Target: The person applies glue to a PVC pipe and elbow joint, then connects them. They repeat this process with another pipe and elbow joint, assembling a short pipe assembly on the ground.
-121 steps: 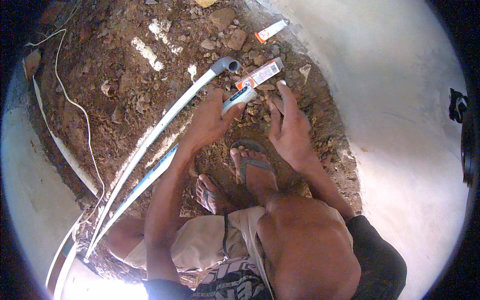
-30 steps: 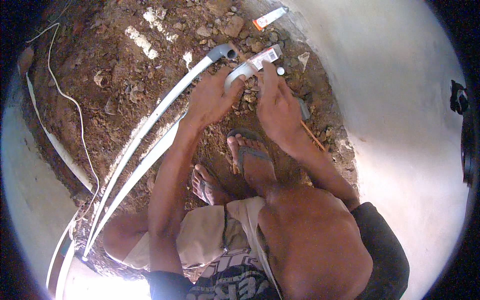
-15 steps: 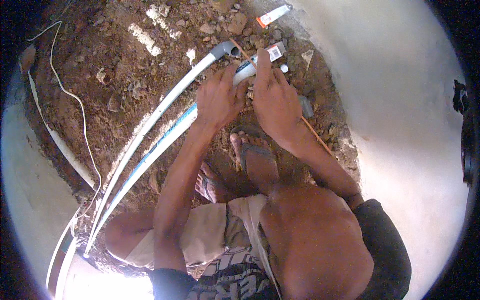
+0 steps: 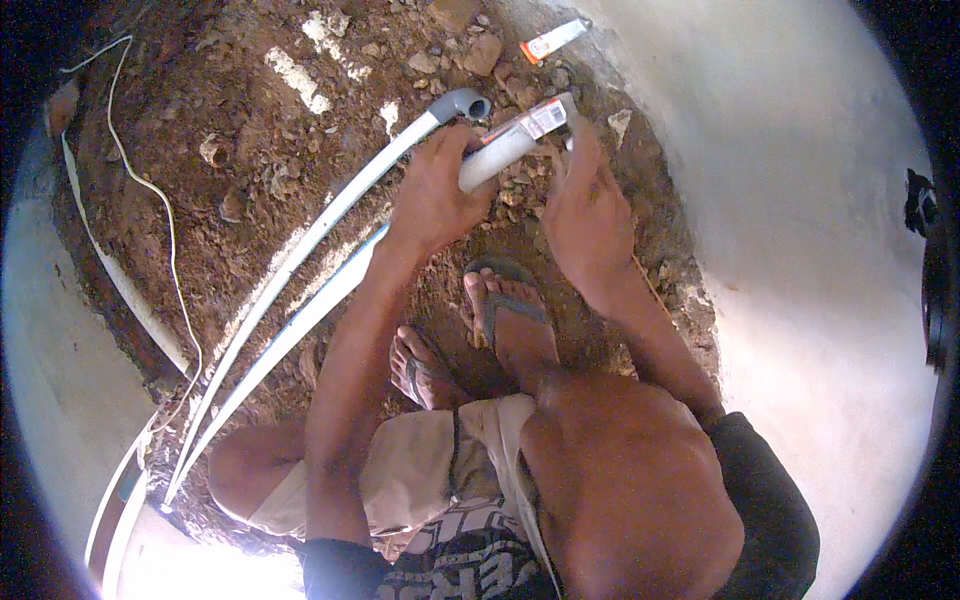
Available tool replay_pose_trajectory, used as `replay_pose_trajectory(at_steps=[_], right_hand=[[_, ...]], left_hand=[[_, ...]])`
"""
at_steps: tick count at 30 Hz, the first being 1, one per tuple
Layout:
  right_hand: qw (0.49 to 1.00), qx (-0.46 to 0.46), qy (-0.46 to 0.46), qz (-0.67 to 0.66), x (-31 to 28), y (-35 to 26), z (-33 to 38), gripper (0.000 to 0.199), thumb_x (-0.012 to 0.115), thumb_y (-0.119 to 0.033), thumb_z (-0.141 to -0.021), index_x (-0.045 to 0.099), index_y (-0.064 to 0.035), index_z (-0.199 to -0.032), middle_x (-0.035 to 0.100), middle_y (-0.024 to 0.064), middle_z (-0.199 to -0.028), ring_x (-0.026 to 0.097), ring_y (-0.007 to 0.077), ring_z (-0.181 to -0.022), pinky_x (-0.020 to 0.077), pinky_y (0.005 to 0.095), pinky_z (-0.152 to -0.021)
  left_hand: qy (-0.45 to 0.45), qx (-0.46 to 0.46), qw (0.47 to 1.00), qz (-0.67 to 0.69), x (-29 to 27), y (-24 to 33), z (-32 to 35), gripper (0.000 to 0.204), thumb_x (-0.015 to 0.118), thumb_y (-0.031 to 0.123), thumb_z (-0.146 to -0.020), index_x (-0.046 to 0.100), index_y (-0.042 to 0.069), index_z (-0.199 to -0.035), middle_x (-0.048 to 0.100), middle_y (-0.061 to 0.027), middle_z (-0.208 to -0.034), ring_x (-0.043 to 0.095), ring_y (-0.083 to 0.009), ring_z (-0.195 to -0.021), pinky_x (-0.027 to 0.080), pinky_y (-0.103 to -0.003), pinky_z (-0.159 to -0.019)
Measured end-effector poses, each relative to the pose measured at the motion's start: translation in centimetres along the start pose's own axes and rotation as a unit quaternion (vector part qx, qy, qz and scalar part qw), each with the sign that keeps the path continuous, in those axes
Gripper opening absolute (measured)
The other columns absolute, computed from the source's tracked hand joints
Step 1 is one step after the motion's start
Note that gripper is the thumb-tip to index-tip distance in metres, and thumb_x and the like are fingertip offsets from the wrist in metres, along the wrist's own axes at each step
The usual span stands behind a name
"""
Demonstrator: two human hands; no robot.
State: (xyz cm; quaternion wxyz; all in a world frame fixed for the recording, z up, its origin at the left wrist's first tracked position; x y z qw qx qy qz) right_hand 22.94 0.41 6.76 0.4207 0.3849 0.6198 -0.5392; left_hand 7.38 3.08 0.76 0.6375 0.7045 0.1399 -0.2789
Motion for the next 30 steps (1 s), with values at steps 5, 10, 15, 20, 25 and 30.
replay_pose_trajectory(at_steps=[5,10,15,20,25,30], right_hand=[[0.985,0.027,-0.066,-0.154,2.1,1.1,3.2,0.049,0.047,-0.01,-0.095,0.034,0.0038,-0.14,0.058,0.0352,-0.113,0.059,0.0513,-0.103,0.0553,0.0512,-0.078],[0.995,-0.033,-0.071,-0.053,1.3,-1.1,0.6,0.052,0.049,-0.01,-0.093,0.034,0.0055,-0.141,0.057,0.0352,-0.114,0.06,0.0494,-0.102,0.0551,0.0514,-0.079],[0.995,-0.091,-0.015,-0.047,0.6,-1.0,2.2,0.055,0.052,-0.009,-0.091,0.034,0.0084,-0.14,0.058,0.033,-0.113,0.061,0.0473,-0.097,0.056,0.0512,-0.078],[0.996,-0.074,-0.044,-0.021,0.8,-1.3,2.4,0.051,0.05,-0.008,-0.092,0.036,0.0077,-0.139,0.059,0.0303,-0.115,0.062,0.046,-0.098,0.0569,0.0487,-0.077],[0.997,-0.047,-0.038,-0.053,1.0,-0.9,1.1,0.05,0.048,-0.008,-0.093,0.035,0.005,-0.14,0.059,0.0307,-0.112,0.062,0.0458,-0.097,0.0567,0.0485,-0.074],[0.995,-0.046,-0.035,-0.08,0.8,-0.5,2.5,0.047,0.046,-0.005,-0.095,0.033,0.001,-0.14,0.058,0.034,-0.111,0.061,0.0513,-0.092,0.053,0.0544,-0.076]], left_hand=[[-0.065,-0.069,0.994,0.057,0.0,-0.1,-0.7,0.031,0.074,0.022,-0.079,0.068,0.004,-0.104,0.068,-0.0225,-0.088,0.067,-0.0405,-0.081,0.052,-0.048,-0.073],[-0.106,-0.092,0.99,0.022,0.0,0.2,-0.4,0.036,0.07,0.032,-0.084,0.069,0.006,-0.108,0.069,-0.0217,-0.085,0.067,-0.0397,-0.077,0.052,-0.047,-0.071],[-0.109,-0.094,0.988,0.053,1.4,-0.9,0.2,0.037,0.067,0.036,-0.088,0.067,0.006,-0.111,0.068,-0.0214,-0.083,0.067,-0.039,-0.08,0.052,-0.049,-0.073],[-0.167,-0.081,0.977,0.109,2.2,-1.3,0.1,0.037,0.063,0.036,-0.092,0.066,0.005,-0.112,0.069,-0.0163,-0.079,0.067,-0.0309,-0.073,0.049,-0.044,-0.068],[-0.159,-0.08,0.978,0.107,2.5,-0.9,0.2,0.038,0.061,0.036,-0.093,0.066,0.006,-0.114,0.069,-0.0156,-0.082,0.066,-0.0286,-0.074,0.049,-0.042,-0.071],[-0.17,-0.104,0.975,0.102,2.7,-0.9,-0.1,0.04,0.062,0.039,-0.092,0.066,0.006,-0.114,0.07,-0.0172,-0.087,0.067,-0.0332,-0.078,0.05,-0.043,-0.073]])
Point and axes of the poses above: each hand's wrist, its own z-axis away from the middle knuckle, its own x-axis out of the palm, y = z × x, the point moved 7 cm from there along -z, towards the middle knuckle
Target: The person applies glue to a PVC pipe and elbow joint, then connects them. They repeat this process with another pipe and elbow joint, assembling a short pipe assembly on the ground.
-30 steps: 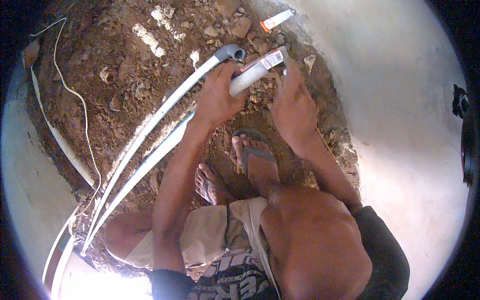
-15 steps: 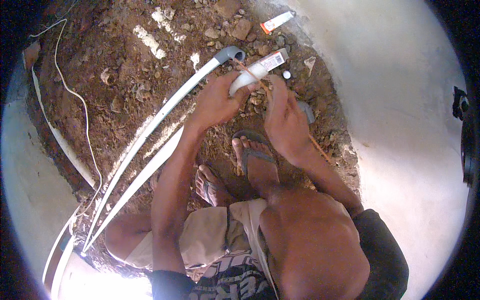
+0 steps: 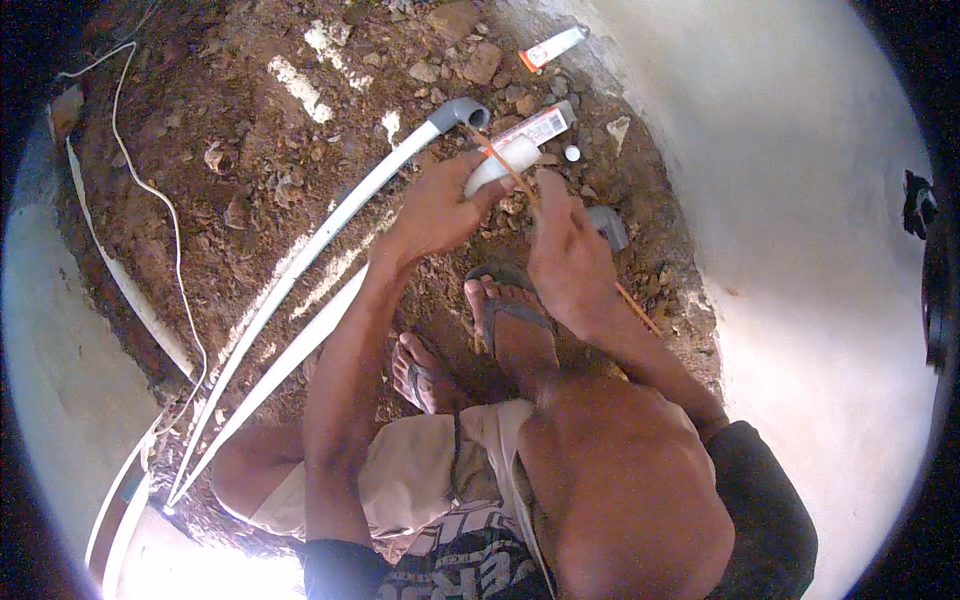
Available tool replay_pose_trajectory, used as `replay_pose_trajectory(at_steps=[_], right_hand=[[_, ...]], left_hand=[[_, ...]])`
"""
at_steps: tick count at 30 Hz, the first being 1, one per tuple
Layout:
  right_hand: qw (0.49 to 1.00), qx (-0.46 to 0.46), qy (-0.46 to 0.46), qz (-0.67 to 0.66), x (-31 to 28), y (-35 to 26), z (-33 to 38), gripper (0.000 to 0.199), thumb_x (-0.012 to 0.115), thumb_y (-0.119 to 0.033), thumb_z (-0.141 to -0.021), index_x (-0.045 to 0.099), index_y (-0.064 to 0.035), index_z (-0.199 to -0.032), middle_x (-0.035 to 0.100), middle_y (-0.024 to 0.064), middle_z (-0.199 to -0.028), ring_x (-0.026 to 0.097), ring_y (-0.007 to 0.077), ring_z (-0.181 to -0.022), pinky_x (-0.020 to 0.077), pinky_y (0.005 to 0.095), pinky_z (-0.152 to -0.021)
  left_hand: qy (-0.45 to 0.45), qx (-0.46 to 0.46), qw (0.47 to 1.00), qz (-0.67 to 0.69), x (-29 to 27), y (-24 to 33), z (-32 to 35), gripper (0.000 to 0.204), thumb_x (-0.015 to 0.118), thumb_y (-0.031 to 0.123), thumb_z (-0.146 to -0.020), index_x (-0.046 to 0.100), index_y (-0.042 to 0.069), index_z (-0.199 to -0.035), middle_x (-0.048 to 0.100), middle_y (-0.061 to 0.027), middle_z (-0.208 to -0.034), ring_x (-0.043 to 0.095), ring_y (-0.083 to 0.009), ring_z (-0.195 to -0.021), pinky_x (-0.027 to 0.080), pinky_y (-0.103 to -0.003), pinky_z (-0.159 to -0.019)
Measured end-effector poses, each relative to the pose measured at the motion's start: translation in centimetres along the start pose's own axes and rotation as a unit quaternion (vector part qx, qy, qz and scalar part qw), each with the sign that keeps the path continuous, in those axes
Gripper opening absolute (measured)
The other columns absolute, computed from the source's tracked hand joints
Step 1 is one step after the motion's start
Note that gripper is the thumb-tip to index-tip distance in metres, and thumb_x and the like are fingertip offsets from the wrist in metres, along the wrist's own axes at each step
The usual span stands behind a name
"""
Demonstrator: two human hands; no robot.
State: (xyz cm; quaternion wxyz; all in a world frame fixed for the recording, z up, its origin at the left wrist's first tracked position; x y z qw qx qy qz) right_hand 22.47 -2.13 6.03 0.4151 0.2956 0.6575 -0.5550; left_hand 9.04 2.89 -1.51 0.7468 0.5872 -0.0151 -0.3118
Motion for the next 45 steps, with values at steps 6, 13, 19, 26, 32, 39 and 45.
replay_pose_trajectory(at_steps=[6,13,19,26,32,39,45], right_hand=[[0.999,0.023,-0.038,-0.001,0.2,-0.1,0.0,0.054,0.046,0.003,-0.091,0.03,0.001,-0.142,0.057,0.0366,-0.114,0.06,0.0534,-0.095,0.0507,0.056,-0.083],[0.997,0.069,0.044,0.007,-0.7,3.3,-4.4,0.048,0.052,-0.002,-0.092,0.034,-0.0036,-0.137,0.061,0.0332,-0.107,0.061,0.0516,-0.093,0.0494,0.0589,-0.074],[0.993,0.077,0.072,-0.052,-2.5,3.5,-2.0,0.046,0.054,-0.004,-0.095,0.036,-0.0058,-0.137,0.065,0.0299,-0.104,0.066,0.0462,-0.092,0.0531,0.0523,-0.077],[0.994,0.076,0.069,-0.037,-1.8,3.6,-0.9,0.043,0.058,-0.004,-0.094,0.041,-0.0026,-0.134,0.064,0.0265,-0.11,0.069,0.0394,-0.095,0.0548,0.0467,-0.081],[0.998,0.014,0.028,-0.048,1.3,3.4,0.6,0.05,0.052,-0.002,-0.089,0.039,-0.0015,-0.138,0.06,0.0305,-0.105,0.06,0.0496,-0.092,0.051,0.0559,-0.08],[0.999,-0.022,0.035,0.01,0.7,1.4,1.2,0.051,0.051,-0.006,-0.09,0.039,0.0026,-0.138,0.06,0.0291,-0.108,0.062,0.0458,-0.093,0.0561,0.0495,-0.074],[0.999,-0.004,-0.009,0.048,0.5,0.6,0.6,0.055,0.052,-0.005,-0.089,0.035,0.0054,-0.14,0.062,0.0277,-0.107,0.062,0.0441,-0.095,0.0578,0.0461,-0.073]], left_hand=[[-0.028,-0.006,1.0,0.001,0.5,-1.6,0.2,0.042,0.063,0.041,-0.092,0.066,0.009,-0.118,0.071,-0.0184,-0.091,0.068,-0.0352,-0.082,0.05,-0.045,-0.076],[0.035,0.034,0.994,-0.101,0.1,1.1,0.9,0.055,0.074,0.036,-0.081,0.059,0.005,-0.124,0.069,-0.0228,-0.102,0.064,-0.0393,-0.094,0.051,-0.047,-0.083],[0.172,0.075,0.974,-0.127,-1.3,1.7,1.6,0.039,0.078,0.015,-0.074,0.054,0.006,-0.103,0.065,-0.0179,-0.098,0.065,-0.0401,-0.085,0.053,-0.048,-0.074],[0.249,0.089,0.933,-0.244,-0.2,2.0,2.7,0.037,0.074,0.023,-0.081,0.063,0.009,-0.113,0.066,-0.0149,-0.094,0.067,-0.037,-0.076,0.055,-0.047,-0.067],[0.121,0.023,0.991,-0.057,-1.0,1.2,1.1,0.029,0.067,0.031,-0.089,0.069,0.004,-0.101,0.068,-0.0166,-0.077,0.066,-0.0321,-0.07,0.051,-0.043,-0.063],[0.07,0.082,0.992,-0.061,0.0,-1.3,0.2,0.039,0.063,0.041,-0.093,0.068,0.003,-0.101,0.066,-0.018,-0.072,0.064,-0.0322,-0.067,0.048,-0.045,-0.065],[0.066,0.044,0.993,-0.087,0.1,0.0,0.4,0.038,0.062,0.039,-0.092,0.066,0.004,-0.107,0.066,-0.025,-0.084,0.064,-0.0429,-0.081,0.049,-0.051,-0.071]])
Point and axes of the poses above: each hand's wrist, its own z-axis away from the middle knuckle, its own x-axis out of the palm, y = z × x, the point moved 7 cm from there along -z, towards the middle knuckle
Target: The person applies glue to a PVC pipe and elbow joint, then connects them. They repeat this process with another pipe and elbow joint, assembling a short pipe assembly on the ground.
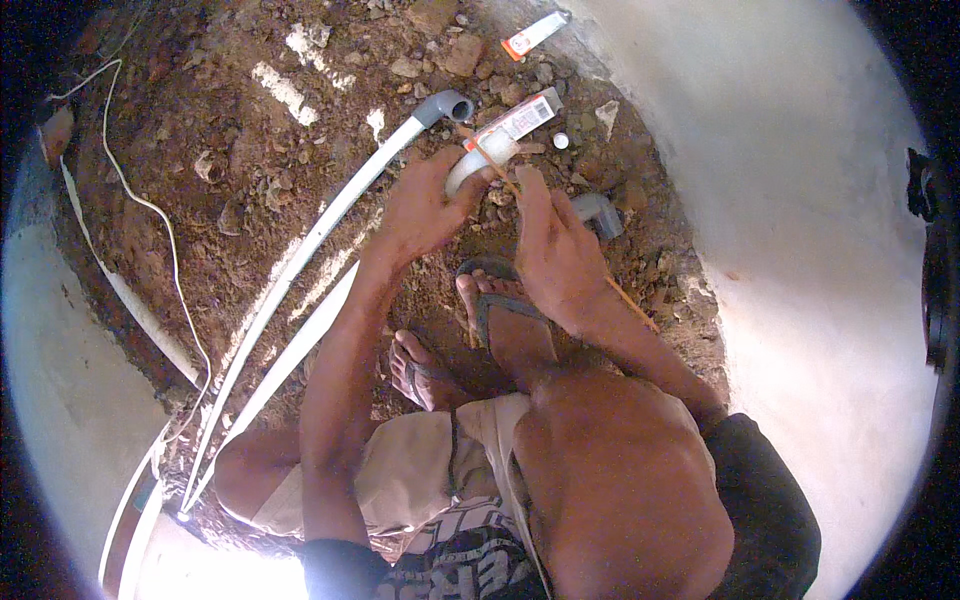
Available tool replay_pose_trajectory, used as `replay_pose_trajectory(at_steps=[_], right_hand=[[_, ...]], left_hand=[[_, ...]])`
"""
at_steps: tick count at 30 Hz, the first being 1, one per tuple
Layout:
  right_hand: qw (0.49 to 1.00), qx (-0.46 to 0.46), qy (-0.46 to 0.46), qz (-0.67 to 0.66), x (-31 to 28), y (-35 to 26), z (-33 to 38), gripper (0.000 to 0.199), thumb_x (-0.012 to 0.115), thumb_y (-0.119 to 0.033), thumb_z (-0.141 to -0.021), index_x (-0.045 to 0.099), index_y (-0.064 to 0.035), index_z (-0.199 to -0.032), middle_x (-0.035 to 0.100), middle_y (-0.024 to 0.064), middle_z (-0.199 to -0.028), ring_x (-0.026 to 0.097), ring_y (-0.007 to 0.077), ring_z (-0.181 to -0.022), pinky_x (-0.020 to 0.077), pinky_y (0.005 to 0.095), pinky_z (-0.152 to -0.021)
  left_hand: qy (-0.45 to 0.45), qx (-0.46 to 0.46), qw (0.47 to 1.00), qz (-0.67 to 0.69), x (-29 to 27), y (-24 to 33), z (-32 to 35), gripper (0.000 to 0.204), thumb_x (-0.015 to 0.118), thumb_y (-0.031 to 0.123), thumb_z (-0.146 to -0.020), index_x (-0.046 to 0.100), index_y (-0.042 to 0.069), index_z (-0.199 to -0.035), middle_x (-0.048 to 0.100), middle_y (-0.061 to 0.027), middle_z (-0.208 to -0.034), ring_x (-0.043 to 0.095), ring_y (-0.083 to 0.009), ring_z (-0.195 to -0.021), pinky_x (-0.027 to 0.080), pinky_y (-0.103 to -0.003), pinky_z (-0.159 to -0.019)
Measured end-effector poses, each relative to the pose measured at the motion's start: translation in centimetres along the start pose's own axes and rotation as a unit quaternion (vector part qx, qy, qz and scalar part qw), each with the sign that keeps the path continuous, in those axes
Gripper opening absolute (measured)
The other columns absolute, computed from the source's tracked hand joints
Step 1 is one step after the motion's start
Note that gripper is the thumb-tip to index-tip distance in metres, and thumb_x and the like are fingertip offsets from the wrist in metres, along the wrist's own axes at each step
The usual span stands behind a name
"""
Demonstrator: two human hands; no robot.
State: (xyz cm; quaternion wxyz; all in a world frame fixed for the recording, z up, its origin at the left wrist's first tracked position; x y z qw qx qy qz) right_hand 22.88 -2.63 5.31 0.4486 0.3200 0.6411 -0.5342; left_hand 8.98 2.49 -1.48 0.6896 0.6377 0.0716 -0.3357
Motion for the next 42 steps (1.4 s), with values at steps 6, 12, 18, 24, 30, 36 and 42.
replay_pose_trajectory(at_steps=[6,12,18,24,30,36,42], right_hand=[[0.999,-0.004,-0.037,0.028,-1.3,-1.0,-2.1,0.058,0.051,-0.008,-0.09,0.031,0.0081,-0.142,0.062,0.0289,-0.102,0.063,0.043,-0.094,0.0581,0.0469,-0.069],[0.997,0.017,-0.063,0.035,-1.0,-1.0,-2.0,0.058,0.053,-0.009,-0.089,0.032,0.0067,-0.142,0.063,0.0286,-0.102,0.063,0.0416,-0.095,0.0583,0.0466,-0.068],[1.0,-0.009,-0.007,0.013,-1.3,-1.6,-1.5,0.053,0.052,-0.005,-0.089,0.034,0.005,-0.138,0.062,0.0301,-0.102,0.063,0.0452,-0.093,0.0564,0.0496,-0.071],[0.995,0.084,0.035,-0.033,-3.5,1.3,-4.6,0.047,0.054,-0.004,-0.093,0.036,-0.0025,-0.136,0.065,0.0314,-0.102,0.065,0.0488,-0.087,0.052,0.0554,-0.073],[0.994,0.034,0.074,-0.079,-2.2,2.0,-0.1,0.044,0.056,-0.006,-0.095,0.038,-0.005,-0.135,0.065,0.0277,-0.104,0.065,0.0463,-0.087,0.0528,0.0529,-0.074],[0.997,0.018,0.034,-0.062,-1.0,0.5,1.6,0.05,0.054,0.003,-0.088,0.037,0.0009,-0.135,0.061,0.03,-0.104,0.063,0.0449,-0.092,0.0525,0.051,-0.077],[0.999,-0.024,-0.016,0.024,-0.3,-0.9,1.5,0.048,0.049,-0.007,-0.093,0.036,0.0078,-0.137,0.061,0.0304,-0.109,0.062,0.0461,-0.1,0.0567,0.0495,-0.072]], left_hand=[[0.039,-0.013,0.996,-0.08,-0.4,0.6,0.7,0.037,0.065,0.032,-0.089,0.062,0.005,-0.114,0.066,-0.0277,-0.087,0.064,-0.0457,-0.083,0.052,-0.053,-0.072],[0.072,0.013,0.992,-0.101,-0.4,1.2,0.8,0.031,0.065,0.026,-0.087,0.062,0.006,-0.112,0.068,-0.025,-0.092,0.066,-0.0441,-0.083,0.054,-0.052,-0.074],[0.074,-0.002,0.995,-0.073,-0.6,1.8,0.6,0.029,0.064,0.026,-0.088,0.063,0.005,-0.109,0.069,-0.0237,-0.086,0.066,-0.0446,-0.081,0.052,-0.053,-0.075],[-0.021,-0.014,0.997,0.077,-0.7,-0.1,0.1,0.037,0.062,0.031,-0.095,0.06,0.01,-0.124,0.066,-0.013,-0.083,0.063,-0.027,-0.068,0.049,-0.041,-0.063],[-0.149,-0.172,0.917,0.328,0.0,0.2,0.3,0.04,0.058,0.027,-0.099,0.053,0.008,-0.135,0.055,-0.0017,-0.075,0.051,-0.0084,-0.061,0.04,-0.026,-0.05],[-0.187,-0.213,0.873,0.396,1.0,-0.4,0.2,0.044,0.057,0.029,-0.1,0.052,0.004,-0.136,0.056,-0.0016,-0.073,0.05,-0.009,-0.054,0.039,-0.026,-0.046],[-0.199,-0.205,0.88,0.379,1.4,-0.6,0.3,0.045,0.058,0.031,-0.099,0.054,0.004,-0.135,0.056,-0.0012,-0.075,0.051,-0.0086,-0.058,0.04,-0.025,-0.046]])
Point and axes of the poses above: each hand's wrist, its own z-axis away from the middle knuckle, its own x-axis out of the palm, y = z × x, the point moved 7 cm from there along -z, towards the middle knuckle
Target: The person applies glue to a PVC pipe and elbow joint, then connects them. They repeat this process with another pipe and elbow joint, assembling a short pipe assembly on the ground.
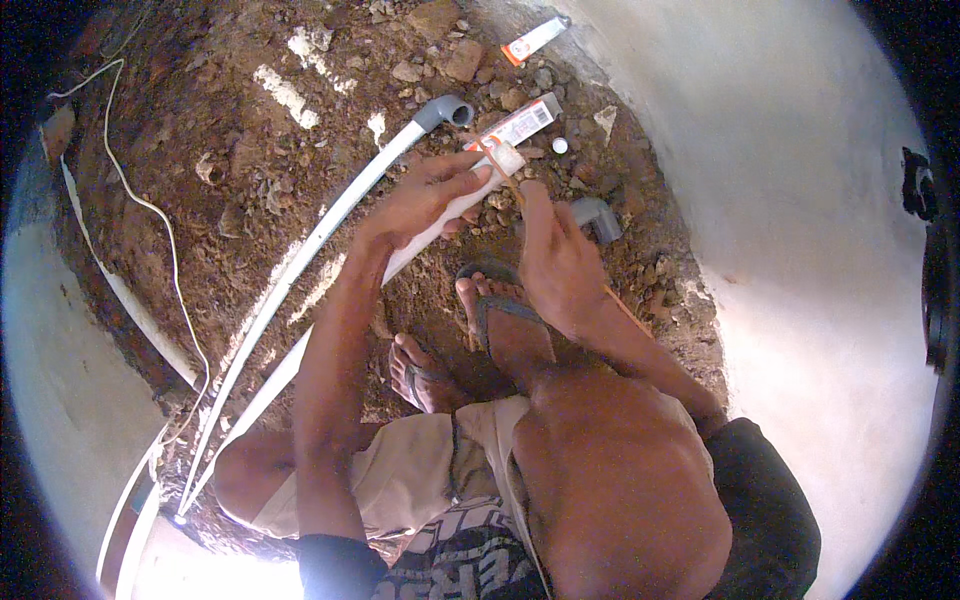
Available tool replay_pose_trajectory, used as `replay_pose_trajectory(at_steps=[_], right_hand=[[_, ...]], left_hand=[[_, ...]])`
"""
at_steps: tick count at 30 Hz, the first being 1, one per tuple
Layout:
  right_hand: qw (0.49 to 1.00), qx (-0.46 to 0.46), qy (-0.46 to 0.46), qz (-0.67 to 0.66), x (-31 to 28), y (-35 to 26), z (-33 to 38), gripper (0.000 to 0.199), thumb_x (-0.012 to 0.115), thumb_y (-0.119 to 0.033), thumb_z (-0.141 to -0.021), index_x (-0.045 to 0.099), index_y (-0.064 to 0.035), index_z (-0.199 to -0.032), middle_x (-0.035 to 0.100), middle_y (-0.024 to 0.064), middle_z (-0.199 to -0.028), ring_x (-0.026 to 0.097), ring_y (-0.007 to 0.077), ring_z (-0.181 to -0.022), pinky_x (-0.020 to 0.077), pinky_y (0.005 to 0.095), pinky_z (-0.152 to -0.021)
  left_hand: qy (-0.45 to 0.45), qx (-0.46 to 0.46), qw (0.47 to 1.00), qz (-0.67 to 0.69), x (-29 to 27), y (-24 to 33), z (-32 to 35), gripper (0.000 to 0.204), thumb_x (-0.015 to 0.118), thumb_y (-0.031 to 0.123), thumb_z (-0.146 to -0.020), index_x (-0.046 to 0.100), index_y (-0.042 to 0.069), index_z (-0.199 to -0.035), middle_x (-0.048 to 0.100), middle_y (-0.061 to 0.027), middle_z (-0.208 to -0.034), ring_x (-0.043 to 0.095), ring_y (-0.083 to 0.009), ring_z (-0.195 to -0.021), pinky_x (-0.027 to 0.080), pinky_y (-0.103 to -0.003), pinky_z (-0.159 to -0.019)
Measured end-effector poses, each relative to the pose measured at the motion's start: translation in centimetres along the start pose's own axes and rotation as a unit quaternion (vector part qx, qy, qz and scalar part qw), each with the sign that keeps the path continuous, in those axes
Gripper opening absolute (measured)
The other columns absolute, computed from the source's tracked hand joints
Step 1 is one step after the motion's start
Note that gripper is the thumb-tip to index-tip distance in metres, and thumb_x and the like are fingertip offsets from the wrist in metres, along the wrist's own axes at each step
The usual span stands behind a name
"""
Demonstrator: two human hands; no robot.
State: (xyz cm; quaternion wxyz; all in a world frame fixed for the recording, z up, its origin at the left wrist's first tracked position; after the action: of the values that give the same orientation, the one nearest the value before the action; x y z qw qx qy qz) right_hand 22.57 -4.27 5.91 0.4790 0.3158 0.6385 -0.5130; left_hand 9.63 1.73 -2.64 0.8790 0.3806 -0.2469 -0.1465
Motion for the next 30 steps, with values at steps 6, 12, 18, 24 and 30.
replay_pose_trajectory(at_steps=[6,12,18,24,30], right_hand=[[0.993,0.09,-0.067,-0.049,-0.1,2.0,-1.1,0.049,0.046,-0.006,-0.093,0.033,0.0074,-0.138,0.059,0.0347,-0.112,0.062,0.047,-0.101,0.0541,0.0537,-0.077],[0.992,0.085,-0.062,-0.066,-1.6,1.7,-0.8,0.047,0.044,-0.007,-0.094,0.034,0.0042,-0.139,0.06,0.0332,-0.113,0.063,0.0467,-0.099,0.0542,0.0517,-0.082],[0.997,0.062,-0.039,-0.001,-0.5,0.3,-2.6,0.045,0.049,-0.007,-0.091,0.041,0.0067,-0.133,0.063,0.0284,-0.104,0.064,0.0438,-0.097,0.0585,0.046,-0.073],[0.999,-0.009,0.023,0.034,0.1,0.3,-2.9,0.049,0.054,-0.008,-0.088,0.042,0.0077,-0.133,0.064,0.0263,-0.1,0.065,0.0427,-0.095,0.0609,0.0443,-0.063],[0.997,-0.033,0.03,0.062,0.7,-0.2,-0.7,0.051,0.056,-0.008,-0.087,0.043,0.0073,-0.133,0.064,0.0232,-0.095,0.065,0.0401,-0.09,0.0581,0.0464,-0.056]], left_hand=[[0.0,-0.011,0.999,-0.031,0.1,-0.7,0.0,0.046,0.058,0.032,-0.099,0.054,0.004,-0.135,0.054,0.0,-0.074,0.05,-0.0075,-0.059,0.039,-0.024,-0.047],[0.014,0.012,0.998,-0.065,0.0,0.0,-0.2,0.044,0.058,0.032,-0.099,0.056,0.004,-0.133,0.053,0.0007,-0.07,0.047,-0.007,-0.054,0.037,-0.024,-0.047],[0.002,0.044,0.995,-0.091,-0.5,0.9,-0.2,0.042,0.064,0.025,-0.094,0.058,0.006,-0.131,0.056,0.0008,-0.074,0.048,-0.0067,-0.057,0.038,-0.024,-0.048],[-0.006,0.027,0.993,-0.117,-0.2,-0.5,-0.6,0.043,0.071,0.024,-0.088,0.062,0.007,-0.127,0.06,0.0004,-0.079,0.052,-0.0078,-0.062,0.041,-0.024,-0.051],[0.001,0.036,0.993,-0.111,-0.8,0.2,-1.0,0.039,0.071,0.025,-0.088,0.063,0.007,-0.121,0.057,0.0016,-0.076,0.053,-0.0077,-0.062,0.043,-0.025,-0.051]])
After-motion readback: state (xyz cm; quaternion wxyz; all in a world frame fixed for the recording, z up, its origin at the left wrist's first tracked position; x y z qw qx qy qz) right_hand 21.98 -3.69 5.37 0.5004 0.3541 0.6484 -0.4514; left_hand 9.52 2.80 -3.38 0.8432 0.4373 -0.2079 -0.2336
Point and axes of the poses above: each hand's wrist, its own z-axis away from the middle knuckle, its own x-axis out of the palm, y = z × x, the point moved 7 cm from there along -z, towards the middle knuckle
